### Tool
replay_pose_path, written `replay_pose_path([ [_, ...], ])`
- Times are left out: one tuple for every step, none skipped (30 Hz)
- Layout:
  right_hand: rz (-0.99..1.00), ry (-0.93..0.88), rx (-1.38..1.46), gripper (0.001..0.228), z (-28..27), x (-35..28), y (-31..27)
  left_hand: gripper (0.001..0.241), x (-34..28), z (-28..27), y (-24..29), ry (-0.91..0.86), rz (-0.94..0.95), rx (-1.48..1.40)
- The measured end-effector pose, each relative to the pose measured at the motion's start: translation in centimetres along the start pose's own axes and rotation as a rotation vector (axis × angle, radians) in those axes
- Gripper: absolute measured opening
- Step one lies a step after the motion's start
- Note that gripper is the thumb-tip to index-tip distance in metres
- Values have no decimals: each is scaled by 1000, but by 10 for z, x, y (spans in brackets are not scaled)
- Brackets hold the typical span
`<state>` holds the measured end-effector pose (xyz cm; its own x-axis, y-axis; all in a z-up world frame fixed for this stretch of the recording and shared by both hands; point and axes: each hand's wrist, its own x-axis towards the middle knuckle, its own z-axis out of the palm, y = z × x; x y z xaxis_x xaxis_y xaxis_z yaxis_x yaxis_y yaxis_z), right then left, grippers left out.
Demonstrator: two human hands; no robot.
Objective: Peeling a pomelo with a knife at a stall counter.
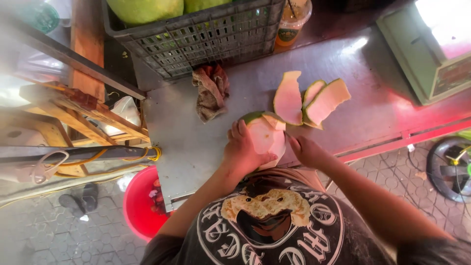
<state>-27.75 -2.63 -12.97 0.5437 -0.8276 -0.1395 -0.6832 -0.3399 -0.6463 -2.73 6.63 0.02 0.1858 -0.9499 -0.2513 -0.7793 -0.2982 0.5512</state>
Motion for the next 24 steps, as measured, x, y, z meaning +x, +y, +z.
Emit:
replay_pose_path([
  [-125,84,23,46,8,2,8,148,1,4,-1,5,8,13],
  [-118,85,26,46,2,9,-3,148,-2,4,-1,-2,10,15],
  [222,-178,154,53,-8,23,-14,148,0,1,2,-17,-31,11],
  [561,-441,279,59,-19,37,-25,148,2,-1,4,-33,-72,6],
  [560,-445,276,59,-19,28,-24,148,1,1,3,-32,-76,4],
  [629,-460,320,58,-18,18,-23,148,0,3,1,-17,-51,-11],
  [692,-469,367,57,-16,13,-23,148,2,2,-3,3,-23,-19],
  [684,-468,368,57,-13,15,-19,148,2,-2,-2,10,-23,-15],
  [680,-500,409,58,-11,16,-14,147,1,-5,1,-13,-41,-23],
  [675,-532,448,59,-9,17,-8,146,1,-7,4,-36,-58,-31],
  [688,-532,459,59,4,20,-1,146,-2,-7,5,-52,-56,-27],
  [728,-564,580,67,18,22,6,145,-6,-7,7,-37,-76,-39],
  [751,-589,696,75,25,34,14,143,-3,-10,10,-5,-93,-52],
  [749,-583,699,75,32,29,20,143,-3,-9,9,-5,-87,-50],
  [796,-611,739,76,39,27,25,144,-3,-9,6,-15,-78,-41],
  [843,-640,778,78,47,26,29,145,-3,-9,3,-25,-70,-31],
  [843,-641,785,78,66,13,47,145,-3,-10,0,-28,-71,-26],
  [806,-543,732,71,85,0,65,144,-3,-11,-3,-27,-71,-23],
  [758,-441,674,68,99,-9,86,144,0,-12,-3,-18,-68,-27],
  [756,-437,672,68,93,-11,83,144,7,-18,-7,-15,-65,-29],
  [729,-491,854,61,89,-21,81,145,8,-20,-11,-36,-61,-73],
  [694,-538,1038,56,85,-30,79,147,9,-22,-16,-57,-56,-118],
  [699,-542,1034,56,76,-32,70,147,16,-26,-20,-59,-61,-123],
  [768,-501,942,57,67,-33,62,145,23,-31,-24,-95,-16,-166],
])
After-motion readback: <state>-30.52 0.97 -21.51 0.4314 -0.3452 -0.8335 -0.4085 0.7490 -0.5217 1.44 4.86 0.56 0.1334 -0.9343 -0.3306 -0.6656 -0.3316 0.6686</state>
